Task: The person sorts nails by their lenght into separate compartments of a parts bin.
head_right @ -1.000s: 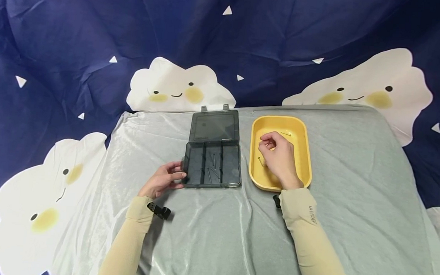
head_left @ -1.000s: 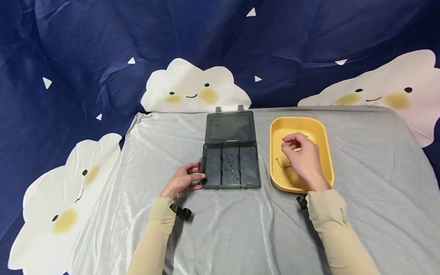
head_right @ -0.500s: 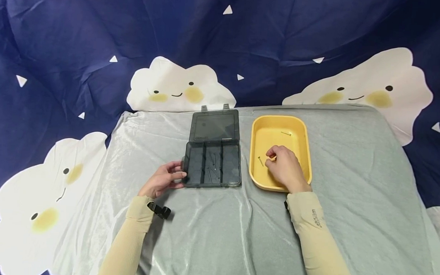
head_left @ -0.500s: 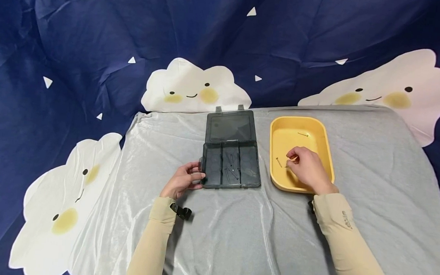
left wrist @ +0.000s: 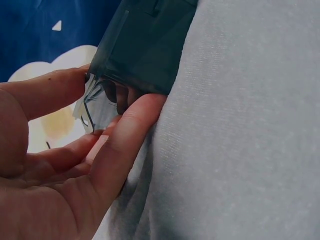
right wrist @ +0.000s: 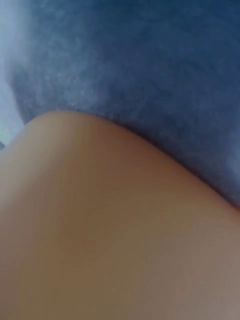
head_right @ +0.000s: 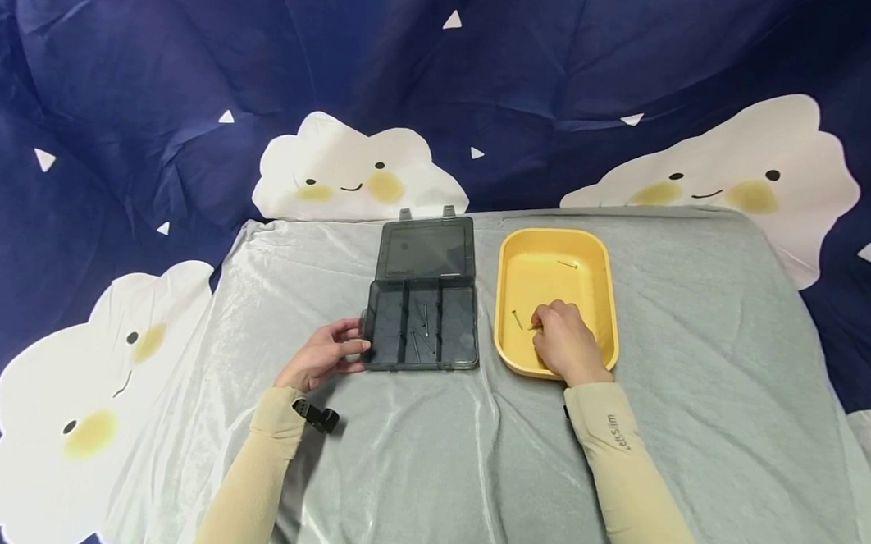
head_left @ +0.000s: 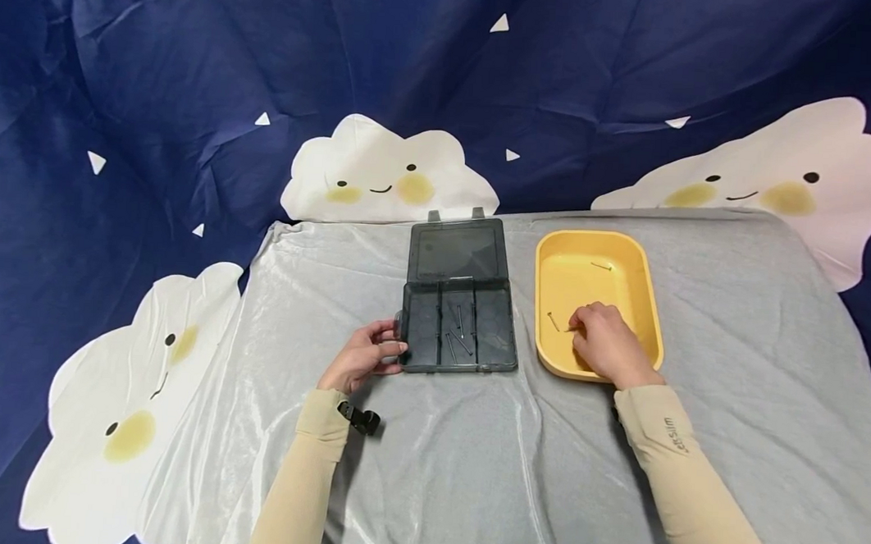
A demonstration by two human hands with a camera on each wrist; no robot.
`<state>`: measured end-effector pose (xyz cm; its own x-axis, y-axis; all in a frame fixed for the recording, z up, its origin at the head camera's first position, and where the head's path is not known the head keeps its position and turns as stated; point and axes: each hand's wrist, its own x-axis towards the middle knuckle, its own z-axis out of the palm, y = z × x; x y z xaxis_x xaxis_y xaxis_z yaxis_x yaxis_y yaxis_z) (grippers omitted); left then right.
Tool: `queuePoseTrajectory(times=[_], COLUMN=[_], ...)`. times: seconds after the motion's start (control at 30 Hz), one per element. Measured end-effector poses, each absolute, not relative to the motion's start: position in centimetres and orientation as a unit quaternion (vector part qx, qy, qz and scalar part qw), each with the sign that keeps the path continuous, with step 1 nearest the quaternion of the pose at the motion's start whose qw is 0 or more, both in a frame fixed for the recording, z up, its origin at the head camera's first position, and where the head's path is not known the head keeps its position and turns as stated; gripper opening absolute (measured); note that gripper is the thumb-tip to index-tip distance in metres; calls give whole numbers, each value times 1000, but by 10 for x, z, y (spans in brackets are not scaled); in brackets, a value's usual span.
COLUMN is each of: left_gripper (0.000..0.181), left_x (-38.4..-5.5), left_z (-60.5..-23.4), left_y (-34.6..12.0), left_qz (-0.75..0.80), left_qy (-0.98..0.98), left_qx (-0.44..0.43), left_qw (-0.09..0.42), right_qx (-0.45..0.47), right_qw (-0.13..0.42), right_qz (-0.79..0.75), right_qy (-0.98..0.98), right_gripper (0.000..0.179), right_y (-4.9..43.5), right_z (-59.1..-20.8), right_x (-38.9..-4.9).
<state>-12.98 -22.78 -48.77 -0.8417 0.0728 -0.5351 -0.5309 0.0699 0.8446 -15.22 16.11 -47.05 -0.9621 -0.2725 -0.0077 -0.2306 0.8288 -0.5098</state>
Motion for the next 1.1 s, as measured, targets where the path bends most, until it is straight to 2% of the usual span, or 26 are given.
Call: queuePoseTrajectory(times=[0.8,1.1], left_gripper=[61,61], left_x=[-129,-130], left_z=[-488,-488], left_y=[-228,-228], left_qz=[664,662], left_qy=[692,694], left_qx=[-165,-166], left_qw=[230,230], right_qx=[-151,-137], right_qw=[44,77], right_qz=[-220,-225], right_qy=[963,962], right_gripper=[14,14], right_y=[159,161], right_z=[-475,-472], right_x=[-154,-155])
